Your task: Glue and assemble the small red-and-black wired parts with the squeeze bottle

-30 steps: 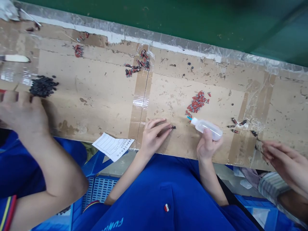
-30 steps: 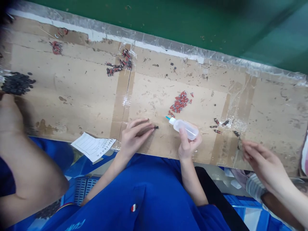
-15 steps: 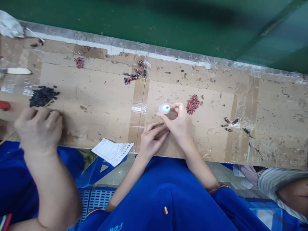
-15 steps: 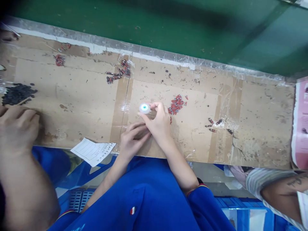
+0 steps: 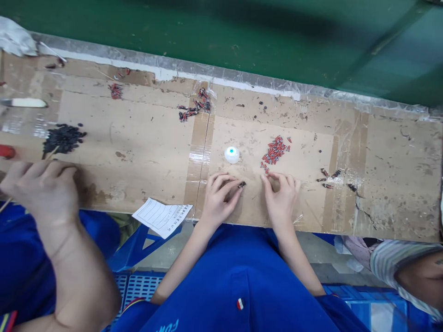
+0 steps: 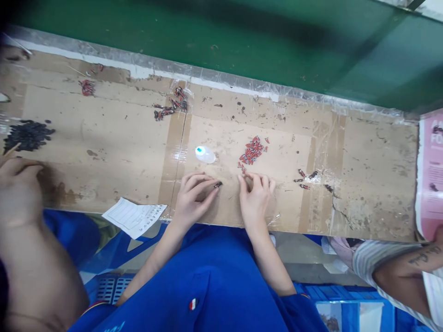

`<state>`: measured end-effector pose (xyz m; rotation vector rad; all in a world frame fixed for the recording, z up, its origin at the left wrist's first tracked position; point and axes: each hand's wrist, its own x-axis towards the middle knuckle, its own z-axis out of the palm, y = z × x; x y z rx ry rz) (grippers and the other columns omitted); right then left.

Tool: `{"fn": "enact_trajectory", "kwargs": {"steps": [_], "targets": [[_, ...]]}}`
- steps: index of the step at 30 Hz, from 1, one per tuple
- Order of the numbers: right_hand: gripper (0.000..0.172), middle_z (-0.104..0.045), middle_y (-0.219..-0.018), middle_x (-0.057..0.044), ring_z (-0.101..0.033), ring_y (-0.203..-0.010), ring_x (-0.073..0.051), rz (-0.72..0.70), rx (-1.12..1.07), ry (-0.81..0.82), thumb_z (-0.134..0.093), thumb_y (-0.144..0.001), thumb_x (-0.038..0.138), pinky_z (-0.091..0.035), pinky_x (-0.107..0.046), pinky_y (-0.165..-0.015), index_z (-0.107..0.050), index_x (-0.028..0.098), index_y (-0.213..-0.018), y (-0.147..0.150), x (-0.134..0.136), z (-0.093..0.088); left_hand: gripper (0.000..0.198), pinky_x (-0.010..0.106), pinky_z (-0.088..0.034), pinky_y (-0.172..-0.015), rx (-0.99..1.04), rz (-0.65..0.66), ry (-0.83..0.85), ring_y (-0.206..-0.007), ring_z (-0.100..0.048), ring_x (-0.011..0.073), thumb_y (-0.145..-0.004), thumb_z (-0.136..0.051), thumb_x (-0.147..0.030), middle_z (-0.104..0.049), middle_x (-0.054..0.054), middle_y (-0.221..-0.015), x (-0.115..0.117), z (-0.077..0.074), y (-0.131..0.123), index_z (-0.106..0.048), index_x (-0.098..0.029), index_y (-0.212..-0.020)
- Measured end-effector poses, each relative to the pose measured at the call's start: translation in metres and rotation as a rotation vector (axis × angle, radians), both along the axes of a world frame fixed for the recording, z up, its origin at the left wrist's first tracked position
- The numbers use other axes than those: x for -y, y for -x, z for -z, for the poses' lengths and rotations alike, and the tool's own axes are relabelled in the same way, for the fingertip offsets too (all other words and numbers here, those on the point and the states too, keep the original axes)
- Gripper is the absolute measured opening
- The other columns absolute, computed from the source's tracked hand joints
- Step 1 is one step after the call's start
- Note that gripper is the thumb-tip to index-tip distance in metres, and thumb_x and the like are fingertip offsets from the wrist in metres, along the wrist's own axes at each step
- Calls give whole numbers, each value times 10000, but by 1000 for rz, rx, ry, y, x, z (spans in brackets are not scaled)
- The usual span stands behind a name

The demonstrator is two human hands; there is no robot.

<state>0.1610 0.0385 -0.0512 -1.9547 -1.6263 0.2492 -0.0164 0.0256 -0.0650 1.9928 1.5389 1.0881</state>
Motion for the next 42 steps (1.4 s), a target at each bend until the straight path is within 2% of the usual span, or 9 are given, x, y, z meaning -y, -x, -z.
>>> {"fn": "enact_trajectory", "kwargs": {"steps": [6, 10, 16, 18, 22, 26, 31, 36, 42], "targets": [[187, -705, -809, -43, -584, -835, -223, -95, -169, -20, -581, -931, 280, -475, -374, -802, -668, 223, -775, -2, 1, 2, 155, 439, -501, -946, -9, -70, 3, -1061, -558, 232, -866, -679, -263, -676, 68, -1011, 0, 0, -2, -697, -216, -1012], [173, -677, -863, -45, -620, -862, -217, -193, -406, -20, -575, -919, 261, -520, -375, -803, -747, 251, -897, -3, 5, -1, 71, 452, -502, -962, 11, -33, 15, -1092, -562, 240, -879, -661, -250, -711, 49, -972, -2, 3, -2, -721, -243, -917], [302, -634, -925, -41, -637, -825, -172, -326, -719, 205, -517, -906, 248, -576, -351, -761, -756, 295, -1085, 1, 7, -9, 124, 439, -518, -965, 128, 16, 141, -1121, -617, 227, -928, -589, -223, -756, 32, -937, 0, 0, 0, -712, -232, -939], [246, -691, -909, -33, -665, -803, -176, -297, -860, 274, -602, -867, 275, -590, -363, -773, -770, 289, -1046, 4, 7, -10, 130, 411, -533, -952, 210, 40, 199, -1114, -640, 215, -932, -583, -220, -755, 40, -943, 1, -4, 0, -709, -222, -962], [222, -788, -874, -21, -733, -859, -229, -97, -1057, 362, -769, -738, 307, -597, -420, -880, -790, 257, -953, 11, 8, -12, 112, 356, -559, -903, 364, 57, 288, -1016, -681, 188, -914, -614, -237, -748, 54, -965, 4, -13, -1, -703, -207, -975], [263, -799, -933, -29, -748, -931, -242, -87, -1105, 372, -766, -749, 315, -586, -439, -943, -775, 242, -1001, 14, 9, -16, 102, 317, -567, -857, 429, 37, 321, -936, -694, 169, -895, -642, -230, -749, 53, -957, 5, -19, -5, -706, -202, -970], [522, -793, -982, -44, -754, -864, -212, -97, -1145, 358, -802, -720, 321, -620, -417, -879, -673, 241, -1220, 12, 10, -18, 111, 339, -565, -850, 410, 55, 311, -922, -689, 177, -903, -629, -231, -751, 51, -941, 5, -21, -5, -713, -213, -973], [676, -776, -1056, -57, -750, -802, -181, -148, -1102, 390, -805, -719, 300, -642, -375, -813, -571, 270, -1352, 7, 8, -19, 110, 343, -562, -857, 401, 117, 317, -931, -683, 176, -905, -624, -215, -754, 54, -943, 5, -20, -2, -711, -215, -972], [700, -753, -1116, -53, -750, -796, -175, -183, -1015, 380, -771, -763, 285, -652, -359, -792, -506, 309, -1410, 7, 9, -26, 113, 358, -562, -867, 436, 142, 395, -937, -687, 188, -905, -617, -244, -753, 65, -952, 3, -25, 0, -716, -213, -950]]}}
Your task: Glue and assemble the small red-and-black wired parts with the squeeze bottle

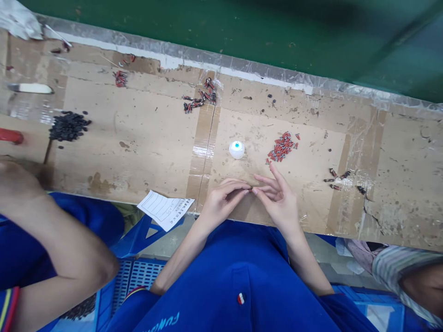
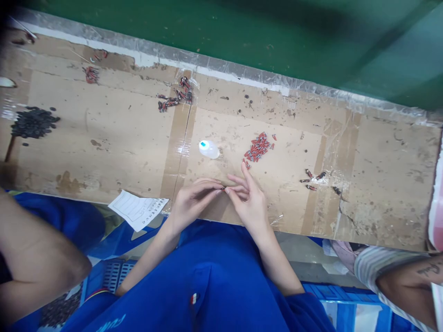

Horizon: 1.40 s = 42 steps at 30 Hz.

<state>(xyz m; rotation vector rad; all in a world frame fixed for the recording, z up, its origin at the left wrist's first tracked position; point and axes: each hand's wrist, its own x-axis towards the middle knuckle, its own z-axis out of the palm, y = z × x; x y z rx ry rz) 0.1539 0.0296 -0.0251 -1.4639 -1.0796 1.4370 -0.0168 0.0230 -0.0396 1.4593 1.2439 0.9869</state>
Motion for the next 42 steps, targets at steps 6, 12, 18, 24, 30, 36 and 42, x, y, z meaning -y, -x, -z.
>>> {"fn": "enact_trajectory", "kwargs": {"steps": [6, 12, 18, 24, 30, 36, 42], "targets": [[604, -766, -1069, -44, -751, -808, -183, 35, -84, 29, -794, -738, 262, -645, -363, -794, -586, 287, -1305, 2, 0, -9, 108, 336, -546, -880, 125, -83, 158, -937, -682, 190, -864, -654, -274, -734, 68, -956, 4, -5, -6, -713, -201, -917], [383, -789, -908, -38, -748, -816, -197, 16, -143, 126, -838, -675, 336, -624, -350, -784, -706, 231, -1019, -1, -4, -4, 166, 315, -552, -827, 201, -163, 277, -873, -693, 194, -813, -700, -344, -742, 62, -904, 6, -6, -13, -717, -190, -870], [329, -791, -825, -37, -757, -793, -212, 16, -123, 151, -837, -663, 428, -620, -357, -790, -749, 224, -906, -1, -4, 0, 212, 294, -573, -715, 288, -167, 413, -755, -697, 181, -747, -762, -373, -756, 53, -820, -1, -11, -13, -727, -176, -816], [312, -792, -889, -51, -755, -794, -209, 37, -117, 138, -836, -671, 371, -628, -349, -773, -750, 220, -930, 3, -1, -9, 226, 298, -583, -752, 317, -213, 419, -798, -712, 185, -744, -767, -372, -754, 56, -843, -4, -15, -16, -702, -172, -828], [319, -786, -820, -37, -752, -767, -204, 69, -155, 121, -852, -640, 327, -633, -347, -752, -741, 215, -917, 3, -2, -13, 240, 313, -573, -823, 305, -221, 375, -863, -715, 191, -748, -761, -342, -747, 63, -888, -1, -18, -18, -669, -176, -896], [339, -777, -763, -40, -745, -714, -197, 105, -180, 56, -877, -610, 377, -633, -343, -734, -738, 210, -870, 3, -3, -7, 297, 307, -555, -838, 349, -226, 335, -841, -714, 170, -787, -727, -313, -743, 31, -842, 2, -16, -25, -560, -203, -1007], [346, -764, -759, -40, -739, -721, -209, 195, -23, -50, -863, -628, 372, -625, -365, -730, -734, 201, -900, -19, -11, -3, 468, 373, -499, -1008, 280, -153, 269, -1052, -693, 191, -786, -737, -235, -755, 36, -975, -5, -28, -21, -471, -243, -1171]]}}
